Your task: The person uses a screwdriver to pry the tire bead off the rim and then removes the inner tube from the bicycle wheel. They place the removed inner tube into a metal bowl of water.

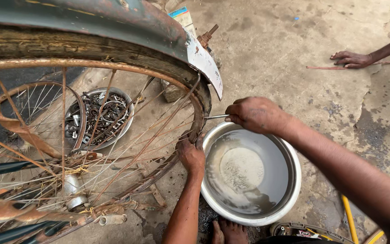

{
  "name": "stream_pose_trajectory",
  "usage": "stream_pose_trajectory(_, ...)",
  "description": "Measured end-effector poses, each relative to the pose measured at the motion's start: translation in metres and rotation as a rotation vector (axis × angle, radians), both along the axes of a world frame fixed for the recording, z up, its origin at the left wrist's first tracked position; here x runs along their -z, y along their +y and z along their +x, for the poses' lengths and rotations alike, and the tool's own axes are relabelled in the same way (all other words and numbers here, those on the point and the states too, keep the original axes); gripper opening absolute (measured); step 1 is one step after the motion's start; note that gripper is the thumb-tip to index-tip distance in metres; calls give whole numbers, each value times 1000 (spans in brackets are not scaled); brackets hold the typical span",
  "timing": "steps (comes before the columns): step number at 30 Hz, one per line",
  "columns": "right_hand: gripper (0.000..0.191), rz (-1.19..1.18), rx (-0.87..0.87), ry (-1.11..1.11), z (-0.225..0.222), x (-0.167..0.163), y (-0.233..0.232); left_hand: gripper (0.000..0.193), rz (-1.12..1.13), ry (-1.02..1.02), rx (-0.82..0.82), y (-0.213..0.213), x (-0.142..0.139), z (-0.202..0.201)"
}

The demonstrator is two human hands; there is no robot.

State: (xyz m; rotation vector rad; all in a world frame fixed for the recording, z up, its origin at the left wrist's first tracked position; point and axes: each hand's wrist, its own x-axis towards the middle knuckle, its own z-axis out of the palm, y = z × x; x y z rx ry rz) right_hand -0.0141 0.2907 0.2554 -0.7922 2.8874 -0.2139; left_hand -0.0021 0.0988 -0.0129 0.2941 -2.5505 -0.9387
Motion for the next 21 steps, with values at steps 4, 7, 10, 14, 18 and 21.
stream_pose_trajectory(4,34,87,-114,-78,-35,14,8,58,-10,-40,-69,1,19,-4)
stream_pose_trajectory(7,32,28,-188,-58,-59,36,12,56,28,-64,-137,6,27,-7)
stream_pose_trajectory(10,28,84,83,-247,-46,66,6,54,32,-44,-158,9,32,-7)
stream_pose_trajectory(14,24,-696,498,-174,30,123,-64,59,-29,88,-135,9,36,-8)
stream_pose_trajectory(18,18,-1710,1073,-952,68,143,-130,71,-125,-93,17,2,33,-4)
stream_pose_trajectory(21,27,-1793,1102,-913,66,130,-141,84,-163,-137,59,0,32,6)
